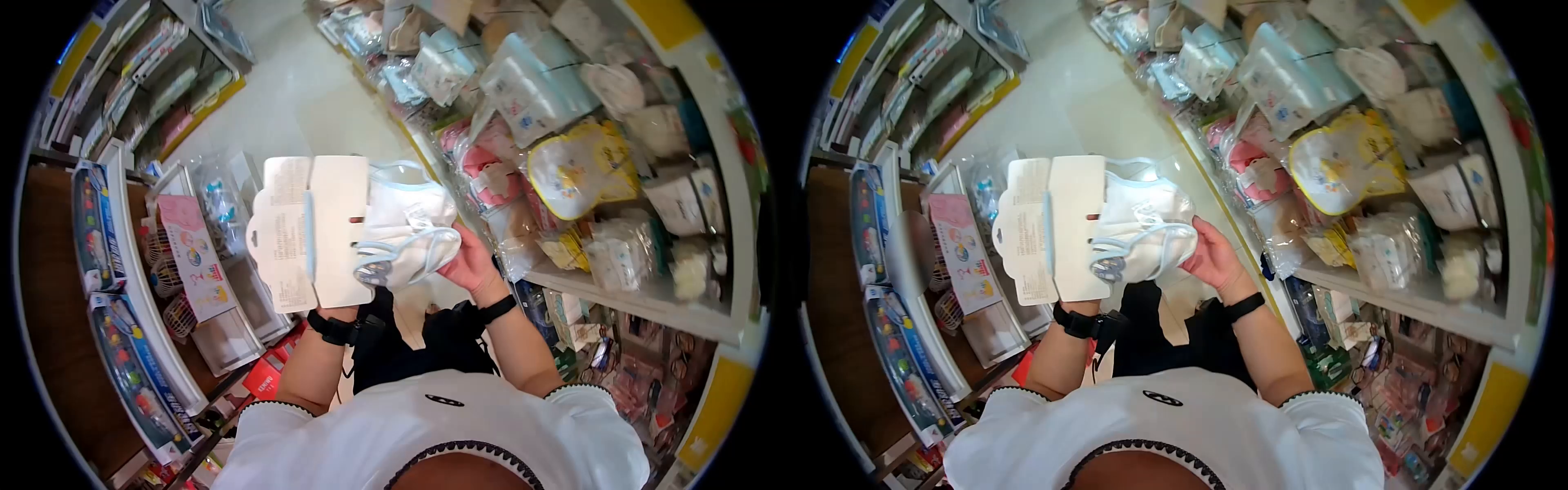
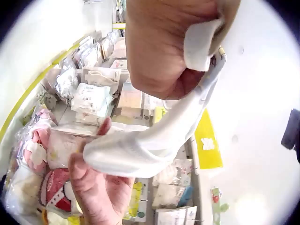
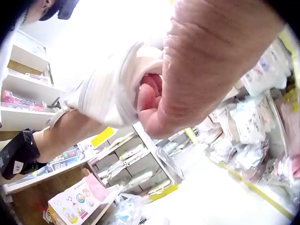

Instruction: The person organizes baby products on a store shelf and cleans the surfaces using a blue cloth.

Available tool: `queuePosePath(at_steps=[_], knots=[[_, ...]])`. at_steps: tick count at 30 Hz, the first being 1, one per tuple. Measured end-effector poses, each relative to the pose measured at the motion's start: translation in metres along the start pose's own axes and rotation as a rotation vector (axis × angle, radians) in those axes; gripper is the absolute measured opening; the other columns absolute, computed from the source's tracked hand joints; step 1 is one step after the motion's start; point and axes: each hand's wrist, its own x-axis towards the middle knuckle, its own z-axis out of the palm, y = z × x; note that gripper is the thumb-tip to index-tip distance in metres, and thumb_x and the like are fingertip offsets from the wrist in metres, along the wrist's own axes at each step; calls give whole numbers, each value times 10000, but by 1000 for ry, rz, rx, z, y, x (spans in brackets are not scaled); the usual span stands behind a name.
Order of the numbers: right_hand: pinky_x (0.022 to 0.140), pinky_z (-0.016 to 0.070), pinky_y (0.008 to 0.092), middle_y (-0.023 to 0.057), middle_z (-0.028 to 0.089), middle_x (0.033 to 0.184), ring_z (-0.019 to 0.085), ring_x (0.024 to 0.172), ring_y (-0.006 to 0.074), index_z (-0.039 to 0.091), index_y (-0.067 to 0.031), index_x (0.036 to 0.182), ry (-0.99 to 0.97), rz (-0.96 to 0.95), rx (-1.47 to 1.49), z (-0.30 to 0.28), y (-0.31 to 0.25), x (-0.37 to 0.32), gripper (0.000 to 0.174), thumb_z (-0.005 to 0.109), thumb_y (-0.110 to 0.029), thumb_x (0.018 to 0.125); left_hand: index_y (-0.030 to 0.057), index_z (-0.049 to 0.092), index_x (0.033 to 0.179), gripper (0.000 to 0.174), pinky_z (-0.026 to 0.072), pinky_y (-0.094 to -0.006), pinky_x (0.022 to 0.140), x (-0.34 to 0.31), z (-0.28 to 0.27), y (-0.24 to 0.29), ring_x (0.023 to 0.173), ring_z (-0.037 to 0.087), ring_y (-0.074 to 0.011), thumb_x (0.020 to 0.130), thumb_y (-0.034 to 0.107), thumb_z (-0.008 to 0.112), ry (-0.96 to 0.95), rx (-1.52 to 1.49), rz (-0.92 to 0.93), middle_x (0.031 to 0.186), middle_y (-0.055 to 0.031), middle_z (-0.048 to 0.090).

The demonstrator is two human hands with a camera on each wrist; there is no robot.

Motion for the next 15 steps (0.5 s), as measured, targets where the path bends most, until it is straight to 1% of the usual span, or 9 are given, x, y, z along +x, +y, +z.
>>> queuePosePath(at_steps=[2,3,4,5,7,8,12,14,15], knots=[[904,419,406,118,536,1180,524,1079,236,455,-9,1211,-27,-35,-198,42,-9,-27,422,492,-267,879,73,448,1237,452,413,-337,878,-17,31,15,1096,464,-196,842,265,554,-85,-10,11,1205,-75,494],[905,419,402,115,539,1176,524,1080,228,465,-6,1202,-36,-53,-295,57,-16,-38,412,511,-245,869,74,446,1240,456,412,-341,884,-23,46,20,1105,461,-200,841,267,555,-127,-16,14,1212,-76,491],[920,403,396,94,554,1150,532,1061,204,493,-1,1166,-52,-63,-421,62,-23,-47,386,540,-212,846,75,444,1243,460,411,-344,889,-28,58,25,1114,458,-204,840,268,556,-174,-24,11,1220,-77,488],[920,404,393,88,560,1135,539,1046,202,501,-2,1154,-21,-150,-478,70,-26,-52,375,539,-210,845,76,442,1246,465,409,-348,895,-32,70,29,1123,455,-208,839,270,556,-219,-42,5,1227,-78,485],[919,404,387,78,573,1105,554,1014,196,518,-5,1131,49,-328,-595,86,-32,-61,352,537,-206,842,79,438,1251,474,407,-356,906,-32,96,38,1141,449,-215,837,273,558,-403,-99,-49,1242,-81,478],[873,444,371,68,586,1070,573,968,180,523,-18,1121,125,-413,-576,94,-33,-64,331,519,-208,850,103,403,1276,503,346,-451,966,-29,108,43,1223,365,-267,846,344,505,-528,-126,-99,1295,-77,431],[811,491,343,70,577,1090,578,957,160,512,-39,1148,158,-459,-469,96,-42,-63,341,493,-229,866,117,401,1272,530,363,-388,958,-9,127,50,1156,424,-244,809,330,546,-487,578,182,1248,-72,462],[845,475,354,86,572,1108,578,968,183,481,-31,1181,116,-453,-395,102,-41,-61,368,510,-200,855,124,400,1270,545,372,-356,954,6,136,56,1123,454,-233,790,323,567,-456,925,335,1224,-69,478],[862,467,360,94,569,1116,578,974,194,466,-28,1198,96,-455,-358,107,-40,-59,386,519,-185,850,97,398,1262,525,397,-328,913,22,140,58,1080,480,-216,807,303,560,-487,1081,410,1199,-68,491]])
